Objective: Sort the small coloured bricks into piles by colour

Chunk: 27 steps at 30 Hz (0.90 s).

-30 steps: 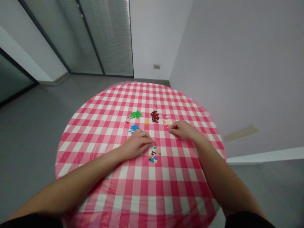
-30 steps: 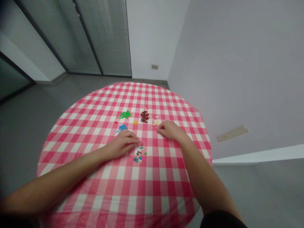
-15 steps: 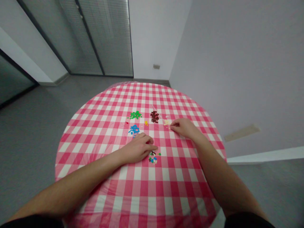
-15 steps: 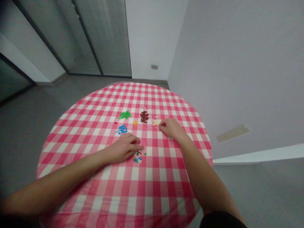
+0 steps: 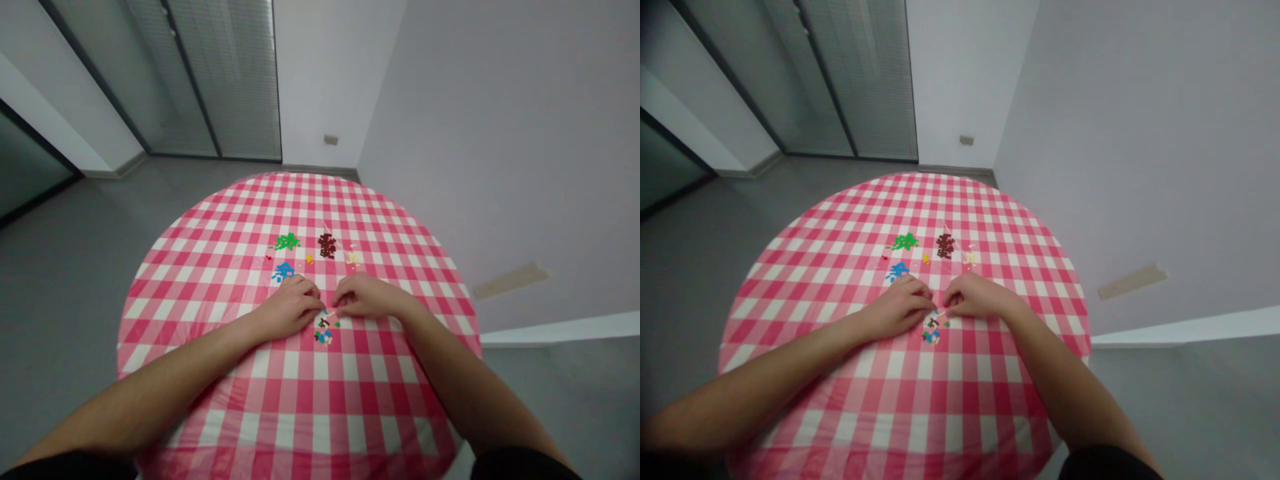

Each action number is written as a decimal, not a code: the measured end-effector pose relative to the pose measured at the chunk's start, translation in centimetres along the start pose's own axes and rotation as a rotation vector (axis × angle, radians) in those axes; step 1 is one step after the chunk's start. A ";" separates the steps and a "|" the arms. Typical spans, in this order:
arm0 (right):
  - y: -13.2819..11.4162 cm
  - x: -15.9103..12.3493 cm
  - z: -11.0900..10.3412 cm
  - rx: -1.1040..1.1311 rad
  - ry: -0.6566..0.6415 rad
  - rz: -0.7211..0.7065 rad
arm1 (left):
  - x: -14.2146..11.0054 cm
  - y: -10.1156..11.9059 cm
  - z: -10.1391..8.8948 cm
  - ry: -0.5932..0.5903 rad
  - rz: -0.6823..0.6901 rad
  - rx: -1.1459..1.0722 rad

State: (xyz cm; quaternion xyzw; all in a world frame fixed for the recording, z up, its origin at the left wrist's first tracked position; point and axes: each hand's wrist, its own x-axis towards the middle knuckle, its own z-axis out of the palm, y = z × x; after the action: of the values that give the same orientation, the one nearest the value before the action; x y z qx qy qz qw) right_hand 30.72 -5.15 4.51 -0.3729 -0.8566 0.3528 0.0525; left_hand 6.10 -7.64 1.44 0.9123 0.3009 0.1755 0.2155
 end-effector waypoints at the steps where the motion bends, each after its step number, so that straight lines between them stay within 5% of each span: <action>1: -0.4 0.1 0.4 -0.008 -0.020 -0.015 | 0.0 0.0 -0.1 0.003 -0.008 -0.008; 8: -0.7 0.4 0.8 -0.040 -0.041 -0.030 | 0.1 0.2 -0.2 -0.014 -0.051 -0.042; 14: 1.8 -0.6 -2.2 -0.266 0.244 0.321 | 0.2 0.2 0.1 0.007 -0.081 -0.022; 19: 3.4 -1.0 -3.4 -0.354 0.254 0.466 | 0.2 0.1 0.4 0.014 -0.077 0.003; 22: 2.5 -0.6 -2.5 -0.330 0.317 0.348 | 0.4 -0.1 0.5 0.045 -0.091 0.016; 27: -0.1 1.1 1.0 -0.010 0.338 -0.062 | 0.4 -0.6 0.6 0.211 -0.139 -0.043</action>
State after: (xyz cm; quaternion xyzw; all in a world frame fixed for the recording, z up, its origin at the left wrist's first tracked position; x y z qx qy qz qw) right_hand 29.53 -5.04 3.66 -0.4004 -0.8484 0.2792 0.2048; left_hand 6.37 -7.17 0.74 0.8609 0.3804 0.2617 0.2138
